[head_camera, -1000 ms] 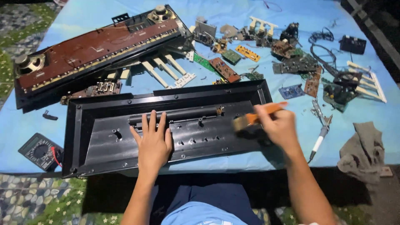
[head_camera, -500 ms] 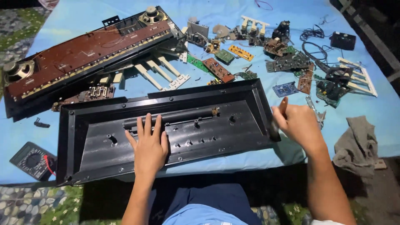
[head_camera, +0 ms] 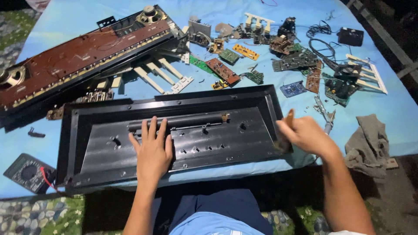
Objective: Cleaning the interior of an electronic instrument casing using a brush to remove dust and debris.
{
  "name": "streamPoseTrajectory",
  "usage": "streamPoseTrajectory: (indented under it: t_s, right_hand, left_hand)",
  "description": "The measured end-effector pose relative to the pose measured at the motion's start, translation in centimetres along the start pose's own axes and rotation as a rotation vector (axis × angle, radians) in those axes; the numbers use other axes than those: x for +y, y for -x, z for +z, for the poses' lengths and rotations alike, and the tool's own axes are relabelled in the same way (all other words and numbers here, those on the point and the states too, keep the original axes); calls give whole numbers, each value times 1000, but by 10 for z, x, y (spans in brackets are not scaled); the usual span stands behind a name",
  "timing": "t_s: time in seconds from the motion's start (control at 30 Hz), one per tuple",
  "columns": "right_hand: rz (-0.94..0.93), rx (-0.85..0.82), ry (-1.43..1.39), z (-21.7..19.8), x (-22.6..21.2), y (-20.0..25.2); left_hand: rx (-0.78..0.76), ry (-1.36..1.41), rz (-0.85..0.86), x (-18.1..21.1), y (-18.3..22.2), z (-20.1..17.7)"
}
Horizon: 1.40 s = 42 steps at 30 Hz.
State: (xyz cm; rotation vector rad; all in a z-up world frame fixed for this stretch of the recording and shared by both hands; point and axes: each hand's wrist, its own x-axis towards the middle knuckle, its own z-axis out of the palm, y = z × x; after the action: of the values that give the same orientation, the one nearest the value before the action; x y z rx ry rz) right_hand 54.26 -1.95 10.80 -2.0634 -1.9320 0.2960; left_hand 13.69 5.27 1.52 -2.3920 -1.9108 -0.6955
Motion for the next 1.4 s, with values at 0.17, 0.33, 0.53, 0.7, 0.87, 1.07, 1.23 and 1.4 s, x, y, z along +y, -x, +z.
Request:
streamPoseTrajectory:
  t_s: [0.17,0.33,0.53,0.7,0.87,1.07,1.23,1.4]
  right_hand:
    - [9,152,-87,0,-25,11]
    - [132,46,181,17,25,6]
    - [-1,147,-360,19,-3,4]
    - [-59,505,398,26,14,-11]
    - [-361,186,-453,53,-139,-48]
    - [-892,-131,-695,101,-290,-91]
    - [-1025,-368,-907,154,-360,-87]
    - [-699,-456,-642,137,-365,-90]
  left_hand:
    - [141,-108,-4,7,-8,19]
    - [275,-85,9,25,-12,18]
    - [407,143,-75,25,-9,5]
    - [505,246,-46,25,11,-19]
    - [522,195,51,37,29,12]
    - [641,80,162,36,37,37]
    - [268,261,153,32,55,54]
    - [539,112,184,36,43,0]
